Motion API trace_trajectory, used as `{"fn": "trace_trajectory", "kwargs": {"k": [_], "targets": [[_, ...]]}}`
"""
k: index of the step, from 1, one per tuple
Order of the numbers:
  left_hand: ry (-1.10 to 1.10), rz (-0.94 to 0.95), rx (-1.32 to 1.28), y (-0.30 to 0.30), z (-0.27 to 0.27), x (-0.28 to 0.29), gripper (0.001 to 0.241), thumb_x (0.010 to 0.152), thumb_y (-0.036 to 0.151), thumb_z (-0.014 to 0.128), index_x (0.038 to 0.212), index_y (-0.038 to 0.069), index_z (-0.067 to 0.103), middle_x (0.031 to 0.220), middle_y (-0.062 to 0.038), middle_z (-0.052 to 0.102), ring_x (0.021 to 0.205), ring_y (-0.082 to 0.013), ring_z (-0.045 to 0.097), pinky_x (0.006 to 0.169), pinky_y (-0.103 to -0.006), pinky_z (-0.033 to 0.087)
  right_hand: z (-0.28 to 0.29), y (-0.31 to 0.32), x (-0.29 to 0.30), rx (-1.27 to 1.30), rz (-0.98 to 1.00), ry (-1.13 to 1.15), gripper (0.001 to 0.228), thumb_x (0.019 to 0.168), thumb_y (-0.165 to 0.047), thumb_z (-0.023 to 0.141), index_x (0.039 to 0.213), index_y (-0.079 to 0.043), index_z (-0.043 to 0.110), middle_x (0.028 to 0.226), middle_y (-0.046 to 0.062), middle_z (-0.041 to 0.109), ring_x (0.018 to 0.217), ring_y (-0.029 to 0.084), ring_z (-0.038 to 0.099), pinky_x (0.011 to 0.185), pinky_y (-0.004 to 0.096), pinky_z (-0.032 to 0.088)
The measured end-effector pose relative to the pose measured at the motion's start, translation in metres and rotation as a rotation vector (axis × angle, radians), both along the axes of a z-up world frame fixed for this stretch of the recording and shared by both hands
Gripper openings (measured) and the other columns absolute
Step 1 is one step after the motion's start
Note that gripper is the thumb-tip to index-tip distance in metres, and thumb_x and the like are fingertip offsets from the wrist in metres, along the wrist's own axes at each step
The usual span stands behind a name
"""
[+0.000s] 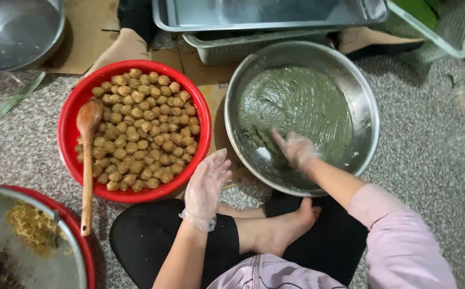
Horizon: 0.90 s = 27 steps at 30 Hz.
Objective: The person is preparing stuffed dough balls by taking green dough, flattening it, adding a pre-made filling ball, and rolling it into a sphere.
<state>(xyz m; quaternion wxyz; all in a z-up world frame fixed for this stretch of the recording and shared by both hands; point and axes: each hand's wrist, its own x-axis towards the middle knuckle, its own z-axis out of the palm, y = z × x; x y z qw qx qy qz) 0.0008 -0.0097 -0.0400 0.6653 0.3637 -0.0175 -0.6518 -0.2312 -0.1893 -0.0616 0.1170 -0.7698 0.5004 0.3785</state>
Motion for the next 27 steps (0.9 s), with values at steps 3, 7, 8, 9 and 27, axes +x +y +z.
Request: {"fn": "trace_trajectory", "kwargs": {"k": [3,7,8,9,27], "targets": [[-0.01,-0.009,0.023,-0.001,-0.002,-0.002,0.047,0.102,0.03,0.046,0.136,-0.001,0.058,0.141,-0.017,0.062,0.114,-0.027,0.065,0.094,-0.0392,0.055,0.021,0.002,0.014,0.16,0.184,-0.004,0.094,0.099,-0.009,0.059,0.166,-0.033,-0.002,0.135,0.024,0.056,0.125,0.043,0.063,0.105,0.049,0.054],[-0.057,-0.007,0.079,-0.005,-0.003,-0.004,0.047,0.101,0.028,0.047,0.135,-0.002,0.057,0.142,-0.021,0.06,0.116,-0.0313,0.063,0.096,-0.0426,0.053,-0.017,-0.013,0.022,0.233,0.151,-0.014,0.089,0.097,-0.01,0.058,0.166,-0.032,0.006,0.132,0.028,0.058,0.118,0.044,0.067,0.093,0.051,0.058],[-0.079,-0.013,0.094,-0.006,-0.002,-0.004,0.047,0.1,0.028,0.047,0.135,-0.003,0.056,0.142,-0.021,0.06,0.116,-0.0317,0.063,0.096,-0.0428,0.053,-0.026,-0.017,0.025,0.268,0.163,0.017,0.091,0.098,-0.013,0.058,0.166,-0.029,0.0,0.132,0.027,0.059,0.119,0.042,0.068,0.092,0.051,0.059],[-0.076,-0.021,0.105,-0.006,-0.005,-0.003,0.047,0.1,0.028,0.047,0.135,-0.003,0.056,0.142,-0.021,0.06,0.116,-0.0317,0.063,0.096,-0.0428,0.053,-0.041,-0.02,0.023,0.28,0.156,0.018,0.091,0.098,-0.013,0.058,0.166,-0.029,0.0,0.132,0.027,0.059,0.119,0.042,0.068,0.092,0.051,0.059],[-0.592,-0.302,-0.018,-0.017,0.007,-0.037,0.032,0.103,0.02,0.058,0.123,-0.004,0.065,0.09,-0.026,0.075,0.077,-0.0305,0.075,0.075,-0.0387,0.062,-0.054,0.006,-0.053,-0.203,-0.565,-0.982,0.045,0.081,-0.037,0.076,0.124,-0.033,0.067,0.112,0.002,0.071,0.106,0.023,0.069,0.09,0.04,0.055]]}}
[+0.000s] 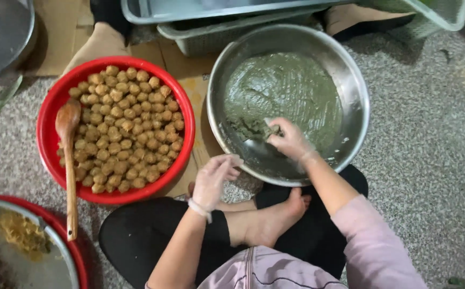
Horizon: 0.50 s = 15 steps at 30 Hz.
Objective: The person is preparing stuffed dough balls by taking green dough, flattening it, adding a pre-made filling ball, and rolling it into a sphere.
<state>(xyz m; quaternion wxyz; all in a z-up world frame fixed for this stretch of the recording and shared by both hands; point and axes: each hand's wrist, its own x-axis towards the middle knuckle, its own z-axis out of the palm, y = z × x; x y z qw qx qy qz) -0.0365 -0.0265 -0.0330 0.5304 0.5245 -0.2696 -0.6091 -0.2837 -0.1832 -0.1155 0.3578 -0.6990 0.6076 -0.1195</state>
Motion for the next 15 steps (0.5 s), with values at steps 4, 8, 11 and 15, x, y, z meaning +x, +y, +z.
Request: {"fn": "trace_trajectory", "kwargs": {"k": [4,8,11,15], "targets": [[-0.217,-0.188,0.052,-0.03,0.025,-0.029,0.051,0.103,0.039,0.049,0.138,0.001,0.051,0.123,-0.028,0.062,0.095,-0.0333,0.072,0.081,-0.0384,0.063,0.063,0.027,0.006,-0.131,0.151,-0.179,0.071,0.079,-0.018,0.079,0.144,-0.021,0.051,0.138,0.015,0.059,0.127,0.033,0.057,0.106,0.045,0.049],[-0.275,-0.38,0.122,-0.063,-0.017,-0.063,0.069,0.101,0.062,0.035,0.147,0.012,0.047,0.104,-0.027,0.066,0.055,-0.0291,0.072,0.053,-0.0322,0.067,0.098,0.062,0.017,-0.19,0.346,-0.259,0.084,0.085,-0.014,0.073,0.157,0.0,0.033,0.151,0.035,0.043,0.137,0.049,0.042,0.117,0.056,0.036],[-0.917,-0.447,-0.663,-0.059,-0.035,-0.049,0.032,0.106,0.014,0.038,0.115,-0.003,0.063,0.101,-0.026,0.067,0.087,-0.0443,0.069,0.074,-0.0499,0.056,0.076,0.069,0.005,-0.265,0.35,-0.29,0.066,0.081,-0.02,0.081,0.142,-0.013,0.057,0.137,0.013,0.065,0.128,0.031,0.06,0.108,0.042,0.049],[-0.349,-0.423,-0.186,-0.06,-0.031,-0.053,0.044,0.11,0.032,0.036,0.107,-0.001,0.065,0.089,-0.02,0.065,0.049,-0.0243,0.065,0.044,-0.0304,0.058,0.068,0.07,-0.003,-0.355,0.386,-0.288,0.066,0.084,-0.03,0.083,0.143,-0.013,0.059,0.126,0.013,0.07,0.118,0.03,0.066,0.1,0.042,0.055]]}}
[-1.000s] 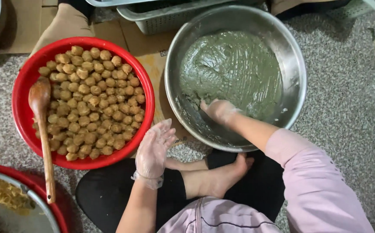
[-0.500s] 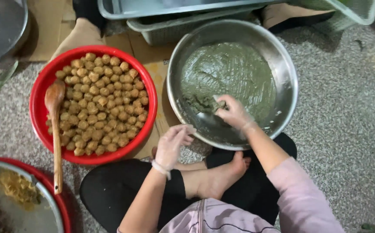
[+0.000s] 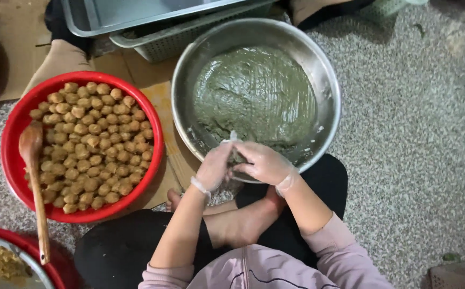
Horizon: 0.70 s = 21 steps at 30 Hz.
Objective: The person is preparing stuffed dough balls by taking green dough, flattening it, adding a pre-made filling ball, and rolling it into a sphere.
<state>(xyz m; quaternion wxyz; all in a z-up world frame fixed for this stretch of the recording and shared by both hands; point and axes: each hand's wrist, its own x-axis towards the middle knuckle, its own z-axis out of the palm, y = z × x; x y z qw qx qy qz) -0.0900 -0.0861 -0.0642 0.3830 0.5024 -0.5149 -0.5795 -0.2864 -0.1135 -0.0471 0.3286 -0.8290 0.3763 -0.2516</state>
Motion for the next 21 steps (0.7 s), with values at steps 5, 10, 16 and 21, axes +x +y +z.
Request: {"fn": "trace_trajectory", "kwargs": {"k": [5,10,16,21], "targets": [[0.176,0.035,-0.119,0.008,-0.017,0.0,0.049,0.106,0.032,0.05,0.134,-0.009,0.051,0.142,-0.032,0.054,0.122,-0.0352,0.059,0.101,-0.054,0.05,0.014,0.006,0.013,-0.184,0.144,0.122,0.039,0.093,-0.043,0.071,0.101,-0.006,0.067,0.106,0.012,0.068,0.092,0.037,0.07,0.079,0.048,0.06],[0.108,0.047,-0.07,0.008,-0.003,-0.002,0.054,0.106,0.039,0.05,0.144,0.001,0.05,0.138,-0.026,0.058,0.125,-0.0339,0.058,0.107,-0.0518,0.046,-0.014,0.011,0.017,-0.275,0.068,0.11,0.039,0.087,-0.045,0.076,0.093,-0.01,0.06,0.086,0.01,0.059,0.07,0.04,0.063,0.062,0.049,0.055],[0.112,0.275,0.175,0.012,0.022,-0.009,0.035,0.101,0.027,0.059,0.135,0.016,0.062,0.086,-0.012,0.07,0.075,-0.0163,0.06,0.071,-0.0332,0.058,-0.045,0.016,0.017,-0.121,-0.117,-0.136,0.034,0.075,-0.04,0.085,0.099,-0.02,0.073,0.08,0.0,0.067,0.074,0.025,0.069,0.069,0.036,0.057],[0.418,0.355,0.257,0.005,0.022,-0.004,0.046,0.107,0.035,0.041,0.142,0.006,0.048,0.065,-0.01,0.059,0.037,-0.0114,0.043,0.032,-0.0214,0.034,-0.026,-0.015,0.003,0.482,-0.322,-0.628,0.029,0.09,-0.006,0.073,0.119,-0.005,0.068,0.086,0.016,0.072,0.057,0.026,0.074,0.047,0.034,0.064]]}}
